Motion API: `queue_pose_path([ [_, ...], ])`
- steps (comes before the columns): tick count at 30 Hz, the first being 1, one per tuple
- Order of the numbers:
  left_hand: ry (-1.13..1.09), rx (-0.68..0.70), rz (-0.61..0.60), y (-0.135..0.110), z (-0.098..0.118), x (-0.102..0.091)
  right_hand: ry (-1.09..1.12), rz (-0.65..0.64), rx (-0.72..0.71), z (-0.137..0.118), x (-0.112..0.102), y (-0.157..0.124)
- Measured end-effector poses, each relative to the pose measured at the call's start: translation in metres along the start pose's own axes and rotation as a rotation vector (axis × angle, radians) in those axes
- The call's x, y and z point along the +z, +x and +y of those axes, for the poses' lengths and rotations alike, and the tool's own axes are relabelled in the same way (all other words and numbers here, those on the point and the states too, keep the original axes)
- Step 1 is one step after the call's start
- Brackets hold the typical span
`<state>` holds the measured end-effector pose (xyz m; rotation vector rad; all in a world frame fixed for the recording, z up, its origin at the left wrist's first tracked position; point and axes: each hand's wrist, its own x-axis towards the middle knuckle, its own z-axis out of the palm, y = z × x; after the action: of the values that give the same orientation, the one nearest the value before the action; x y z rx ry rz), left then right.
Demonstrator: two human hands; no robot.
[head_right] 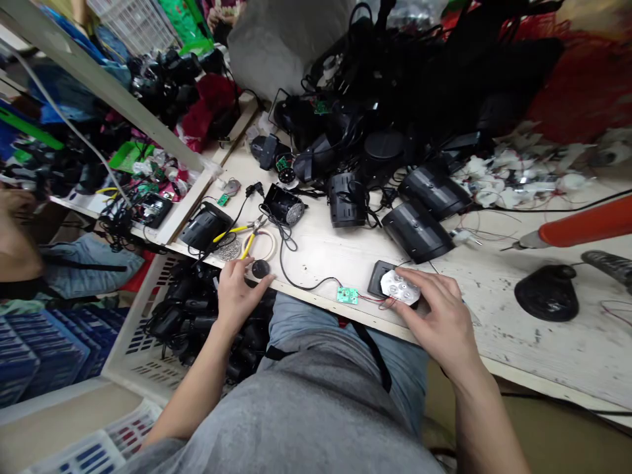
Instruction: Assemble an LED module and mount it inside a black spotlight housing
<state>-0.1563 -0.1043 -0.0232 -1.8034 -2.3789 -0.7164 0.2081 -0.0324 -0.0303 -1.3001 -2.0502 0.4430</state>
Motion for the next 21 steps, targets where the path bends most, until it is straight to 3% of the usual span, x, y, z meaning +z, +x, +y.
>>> queue_pose_path([
  [7,0.075,-0.052,-0.030,0.008,0.004,0.002,0.051,-0.032,-0.013,-0.001,0.002,-0.007],
  [13,0.124,-0.049,-0.065,0.017,0.009,0.000,0.086,0.017,-0.035,-0.005,0.007,-0.008],
  [21,0.067,-0.161,-0.086,0.024,0.022,-0.019,0.094,0.076,-0.022,-0.016,0.021,-0.012],
])
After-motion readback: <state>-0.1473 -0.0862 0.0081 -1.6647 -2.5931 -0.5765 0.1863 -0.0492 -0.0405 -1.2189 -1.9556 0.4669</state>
